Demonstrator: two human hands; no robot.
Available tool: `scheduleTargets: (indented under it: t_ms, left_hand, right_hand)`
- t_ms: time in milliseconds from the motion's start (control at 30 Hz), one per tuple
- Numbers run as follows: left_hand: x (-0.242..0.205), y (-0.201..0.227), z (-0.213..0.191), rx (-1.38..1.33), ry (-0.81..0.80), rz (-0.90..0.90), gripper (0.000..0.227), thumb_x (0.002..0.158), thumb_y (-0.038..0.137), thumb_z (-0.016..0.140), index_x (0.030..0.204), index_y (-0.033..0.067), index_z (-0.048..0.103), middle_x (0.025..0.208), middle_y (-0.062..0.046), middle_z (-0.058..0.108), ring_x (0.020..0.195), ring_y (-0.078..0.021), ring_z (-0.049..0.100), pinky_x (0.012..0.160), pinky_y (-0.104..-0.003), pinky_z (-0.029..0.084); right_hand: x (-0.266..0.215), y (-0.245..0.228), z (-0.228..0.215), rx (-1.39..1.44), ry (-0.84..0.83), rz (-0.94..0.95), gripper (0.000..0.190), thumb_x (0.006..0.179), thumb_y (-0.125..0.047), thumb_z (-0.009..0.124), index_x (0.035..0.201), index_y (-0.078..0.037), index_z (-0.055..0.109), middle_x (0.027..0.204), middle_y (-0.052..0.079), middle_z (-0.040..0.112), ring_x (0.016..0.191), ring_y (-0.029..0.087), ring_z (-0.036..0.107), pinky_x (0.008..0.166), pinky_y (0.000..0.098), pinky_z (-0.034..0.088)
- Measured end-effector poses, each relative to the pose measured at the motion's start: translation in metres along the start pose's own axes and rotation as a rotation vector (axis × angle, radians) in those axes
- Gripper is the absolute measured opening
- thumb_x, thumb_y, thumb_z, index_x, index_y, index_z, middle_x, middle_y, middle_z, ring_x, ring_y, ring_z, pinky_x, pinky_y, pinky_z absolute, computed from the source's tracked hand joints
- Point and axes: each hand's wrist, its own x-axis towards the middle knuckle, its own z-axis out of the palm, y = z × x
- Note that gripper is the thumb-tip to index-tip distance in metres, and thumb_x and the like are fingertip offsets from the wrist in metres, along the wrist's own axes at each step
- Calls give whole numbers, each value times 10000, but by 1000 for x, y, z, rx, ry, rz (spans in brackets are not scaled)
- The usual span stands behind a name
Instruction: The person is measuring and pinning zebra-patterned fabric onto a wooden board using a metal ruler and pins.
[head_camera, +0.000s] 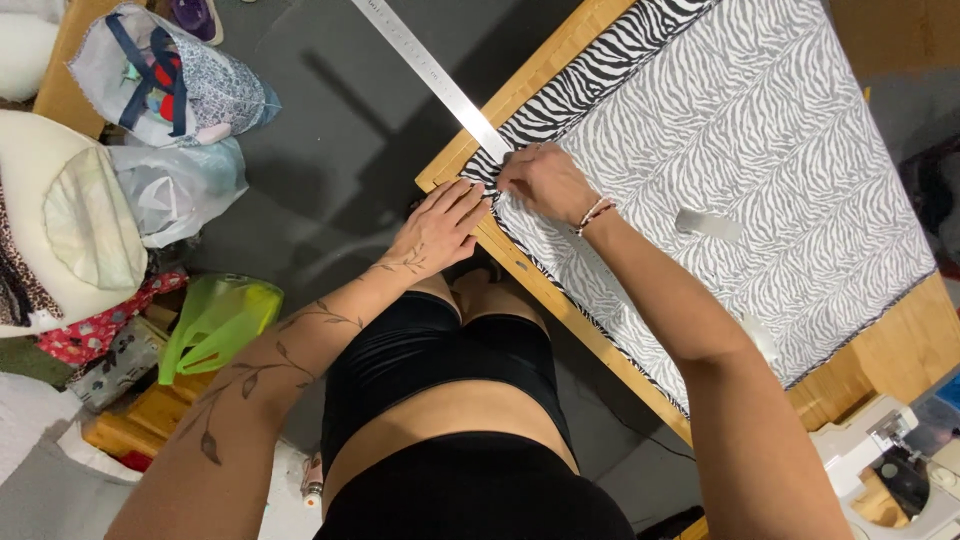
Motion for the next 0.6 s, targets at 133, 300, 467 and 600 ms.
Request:
scheduleTargets:
  t_ms: [133,300,467,600]
  left_hand:
    - [0,0,1,-19,5,6,553,829,265,687,1327,40,605,1339,-191,583,1318,-381,510,1145,-509,375]
    - [0,2,-5,-47,-12,-12,634,835,301,689,1423,106,552,1367,-194,569,1321,-393,507,1132,-541,375]
    - [4,3,-12,-28,-17,-6,656,821,332,714,1415,103,555,1383,-203,555,1327,-394,499,1130,-548,369]
    - [7,5,-15,-36,-25,-8,676,792,357,745,1391,98,570,1400,-201,541,1328,-391,496,1125,-563,366]
  right_hand:
    - [0,-1,-1,44,-4,30,31,926,-220,700,924,-195,719,857,12,673,894,268,653,826,417,501]
    - [-1,1,4,114,-7,84,36,943,-259,691,929,-227,704,843,-10,658,899,250,635,847,403,465]
    - [1,-1,2,147,-10,98,48,947,-268,689,921,-229,699,841,-5,658,909,259,633,852,415,459]
    - [2,-5,-4,162,-4,118,54,918,-269,722,891,-229,698,818,-10,664,900,254,641,846,409,464]
